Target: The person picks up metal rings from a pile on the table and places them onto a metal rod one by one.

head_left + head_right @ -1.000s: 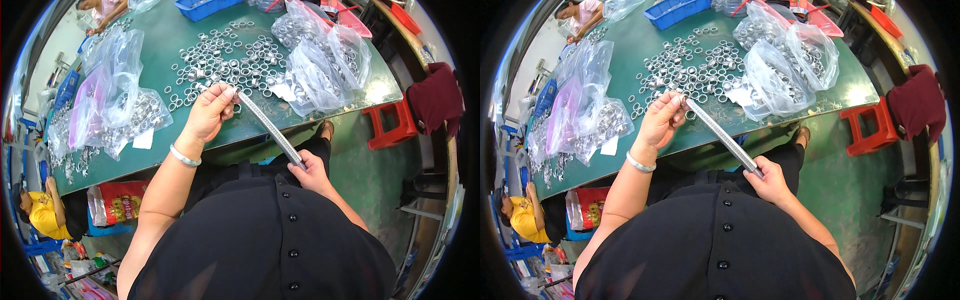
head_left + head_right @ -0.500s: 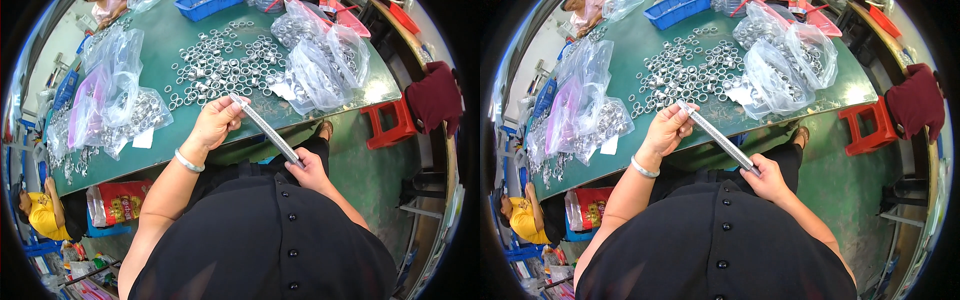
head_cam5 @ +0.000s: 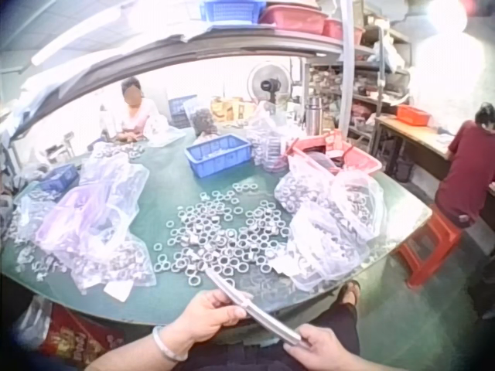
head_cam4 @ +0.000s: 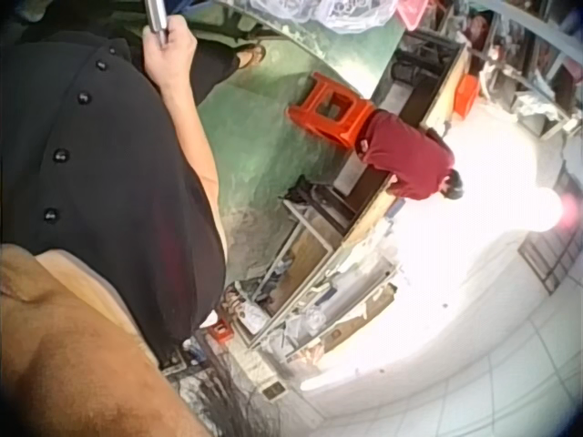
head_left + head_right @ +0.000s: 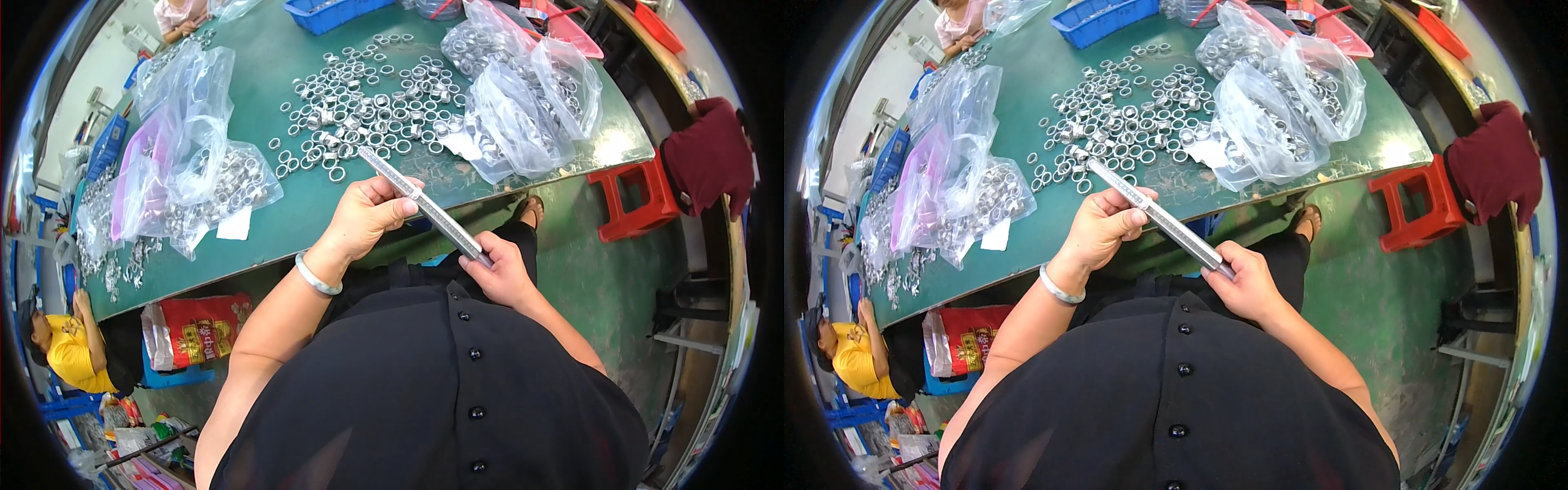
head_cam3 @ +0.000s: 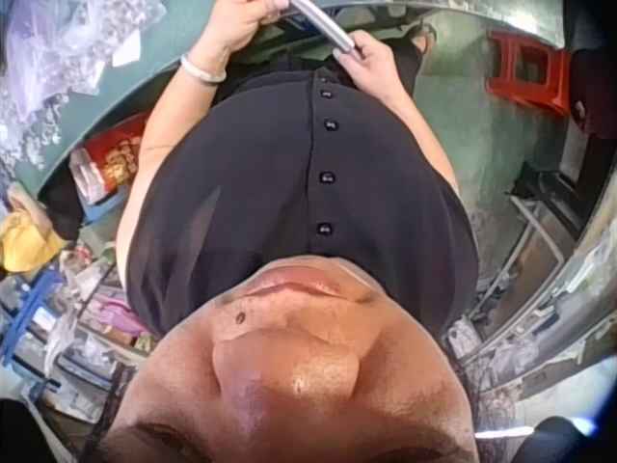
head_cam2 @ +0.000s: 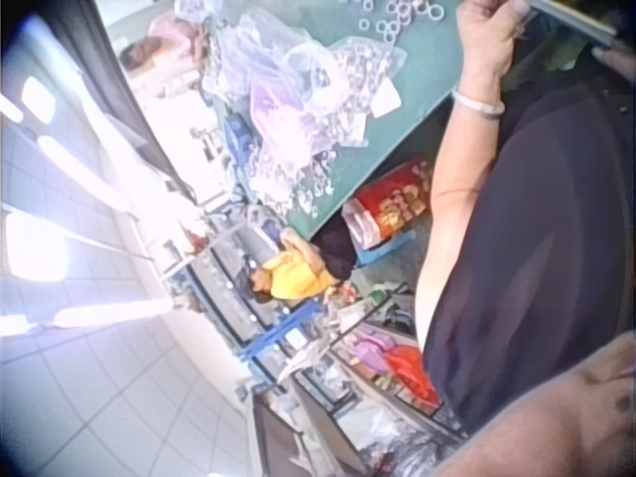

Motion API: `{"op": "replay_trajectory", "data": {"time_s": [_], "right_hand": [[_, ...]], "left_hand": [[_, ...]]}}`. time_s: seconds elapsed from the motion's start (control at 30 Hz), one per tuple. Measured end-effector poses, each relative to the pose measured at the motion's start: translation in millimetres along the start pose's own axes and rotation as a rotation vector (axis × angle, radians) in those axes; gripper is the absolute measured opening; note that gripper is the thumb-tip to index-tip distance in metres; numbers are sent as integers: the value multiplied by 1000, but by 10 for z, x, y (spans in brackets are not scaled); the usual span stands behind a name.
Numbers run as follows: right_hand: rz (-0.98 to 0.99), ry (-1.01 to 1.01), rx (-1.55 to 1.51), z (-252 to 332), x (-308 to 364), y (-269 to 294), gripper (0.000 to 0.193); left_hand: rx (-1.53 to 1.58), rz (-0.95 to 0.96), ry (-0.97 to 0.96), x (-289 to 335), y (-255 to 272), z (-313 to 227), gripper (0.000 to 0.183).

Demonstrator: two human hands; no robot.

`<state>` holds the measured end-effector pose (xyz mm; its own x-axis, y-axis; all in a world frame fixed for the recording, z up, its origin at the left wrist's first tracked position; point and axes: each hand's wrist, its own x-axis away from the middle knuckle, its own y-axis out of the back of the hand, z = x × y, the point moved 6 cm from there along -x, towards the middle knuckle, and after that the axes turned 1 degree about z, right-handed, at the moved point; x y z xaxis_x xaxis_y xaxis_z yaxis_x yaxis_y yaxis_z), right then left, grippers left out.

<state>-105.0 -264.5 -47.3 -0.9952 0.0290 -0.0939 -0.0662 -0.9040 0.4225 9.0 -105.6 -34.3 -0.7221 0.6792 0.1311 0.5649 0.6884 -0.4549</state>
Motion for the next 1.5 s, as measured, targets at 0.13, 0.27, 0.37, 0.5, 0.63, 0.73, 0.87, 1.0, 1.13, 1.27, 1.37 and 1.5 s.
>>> {"op": "replay_trajectory", "data": {"time_s": [0.13,0.27,0.37,0.5,0.63,0.73,0.87,1.0,1.13,1.27,1.37,1.5], "right_hand": [[5,-5,-6,4,2,-16,13],[7,-4,-6,-21,11,-24,13],[9,-9,-11,-13,11,-20,13],[1,12,-22,-19,11,-20,13],[3,-24,-10,-47,39,-7,13],[-12,-69,-55,-123,72,23,13],[-63,-116,-111,-267,103,66,14],[-91,-144,-143,-339,115,96,14],[-97,-145,-147,-360,119,109,15],[-100,-153,-168,-408,124,110,15],[-94,-161,-156,-406,116,122,15],[-71,-152,-156,-388,110,97,15]], "left_hand": [[-21,-17,11,30,3,-7,26],[-25,-8,-5,31,-4,8,26],[-17,-9,-19,26,-4,14,24],[70,-99,-115,22,65,-47,18],[207,-206,-305,24,351,-332,12],[294,-225,-292,23,451,-462,14],[198,-305,-191,-3,457,-484,15],[-355,-426,-110,-85,449,-470,10],[-1199,-451,-448,-169,299,-637,12],[-1706,-297,-393,-274,146,-627,15],[-1657,-261,-366,-325,143,-620,13],[-1115,-252,-419,-320,340,-609,10]]}}
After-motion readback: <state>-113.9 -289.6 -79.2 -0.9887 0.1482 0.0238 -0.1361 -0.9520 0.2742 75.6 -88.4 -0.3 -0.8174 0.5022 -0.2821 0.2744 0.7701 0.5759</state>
